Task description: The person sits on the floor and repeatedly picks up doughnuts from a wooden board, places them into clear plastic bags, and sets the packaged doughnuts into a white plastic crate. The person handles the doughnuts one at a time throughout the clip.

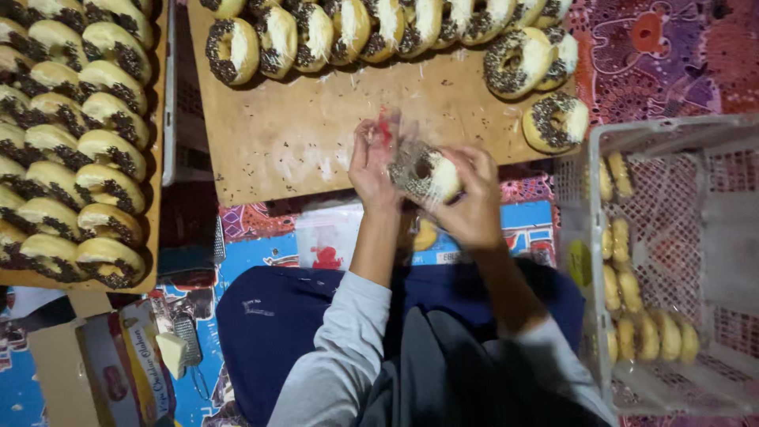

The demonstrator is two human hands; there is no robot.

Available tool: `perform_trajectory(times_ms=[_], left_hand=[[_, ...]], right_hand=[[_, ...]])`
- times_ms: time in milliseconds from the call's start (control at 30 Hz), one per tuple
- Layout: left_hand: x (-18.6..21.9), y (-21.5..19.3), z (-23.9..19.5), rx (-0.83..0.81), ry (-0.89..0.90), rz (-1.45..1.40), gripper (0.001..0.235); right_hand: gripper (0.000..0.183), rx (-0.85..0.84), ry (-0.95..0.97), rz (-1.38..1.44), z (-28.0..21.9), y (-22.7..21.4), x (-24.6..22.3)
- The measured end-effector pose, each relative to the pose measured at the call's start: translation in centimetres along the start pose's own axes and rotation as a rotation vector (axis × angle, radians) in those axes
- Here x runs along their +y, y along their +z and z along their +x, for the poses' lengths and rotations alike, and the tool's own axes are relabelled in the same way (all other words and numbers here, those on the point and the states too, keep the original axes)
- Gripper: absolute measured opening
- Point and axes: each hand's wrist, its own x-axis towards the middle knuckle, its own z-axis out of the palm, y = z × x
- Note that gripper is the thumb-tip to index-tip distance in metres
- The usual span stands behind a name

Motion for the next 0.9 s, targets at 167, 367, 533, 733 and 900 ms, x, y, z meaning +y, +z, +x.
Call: perform_trajectory(times_ms=[167,367,533,733,900], left_hand=[[1.3,2.1,-1.7,0.010,0.201,0.188,0.029],[2.1,1.3,-2.8,0.007,0.271,0.276,0.020],[3.2,1.8,-4.0,-0.032,0.443,0.532,0.017],[3.6,3.8,-6.5,0.047,0.458,0.774,0.030],[1.2,6.3,-9.2,0.031,0.204,0.452,0.075]], right_hand=[[0.077,0.034,0.049,0.089,-1.5,-0.7,-2.3],[0.075,0.099,0.013,-0.019,-4.0,-1.8,-3.6],[0.072,0.119,0.060,0.042,-3.2,-1.7,-5.6],[0.070,0.075,-0.064,-0.070,-3.6,1.3,-5.5],[0.075,0.108,-0.081,0.002,-3.4,4.5,-4.1]])
